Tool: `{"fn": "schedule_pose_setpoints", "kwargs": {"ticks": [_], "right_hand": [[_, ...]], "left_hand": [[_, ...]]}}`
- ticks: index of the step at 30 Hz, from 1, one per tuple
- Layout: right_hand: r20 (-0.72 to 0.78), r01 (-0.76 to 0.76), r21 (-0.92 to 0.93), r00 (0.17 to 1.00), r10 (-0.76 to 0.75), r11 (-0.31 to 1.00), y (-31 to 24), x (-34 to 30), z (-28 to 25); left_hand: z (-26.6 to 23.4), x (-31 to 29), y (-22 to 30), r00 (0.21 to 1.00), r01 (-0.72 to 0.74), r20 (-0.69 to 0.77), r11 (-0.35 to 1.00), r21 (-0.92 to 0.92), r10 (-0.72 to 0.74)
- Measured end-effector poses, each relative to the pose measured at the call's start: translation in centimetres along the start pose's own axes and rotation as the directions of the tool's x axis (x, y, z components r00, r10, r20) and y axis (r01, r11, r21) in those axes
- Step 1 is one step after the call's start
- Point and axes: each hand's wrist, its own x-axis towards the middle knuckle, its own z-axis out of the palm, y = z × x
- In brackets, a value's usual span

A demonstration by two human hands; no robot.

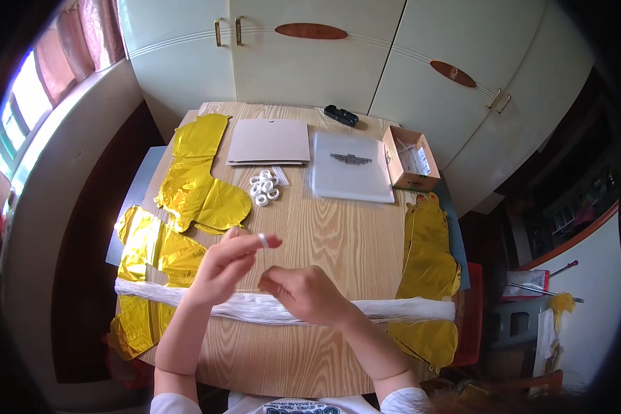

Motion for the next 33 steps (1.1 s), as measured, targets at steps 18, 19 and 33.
{"fn": "schedule_pose_setpoints", "kwargs": {"ticks": [18,19,33], "right_hand": [[-0.014,-0.040,-0.095,0.999,0.039,0.995,0.0,-0.1,-0.3],[0.035,-0.006,-0.095,0.999,0.010,0.995,-0.6,-0.1,-0.2],[-0.075,0.044,0.074,0.996,-0.038,0.996,-0.8,0.1,-1.8]], "left_hand": [[0.1,-0.5,-0.9,0.996,0.040,0.084,0.907,-0.420,-0.005],[0.1,-0.3,-0.5,1.000,0.004,-0.018,0.969,-0.248,-0.009],[-1.6,-0.9,-0.7,0.961,-0.040,0.258,0.976,-0.215,0.096]]}}
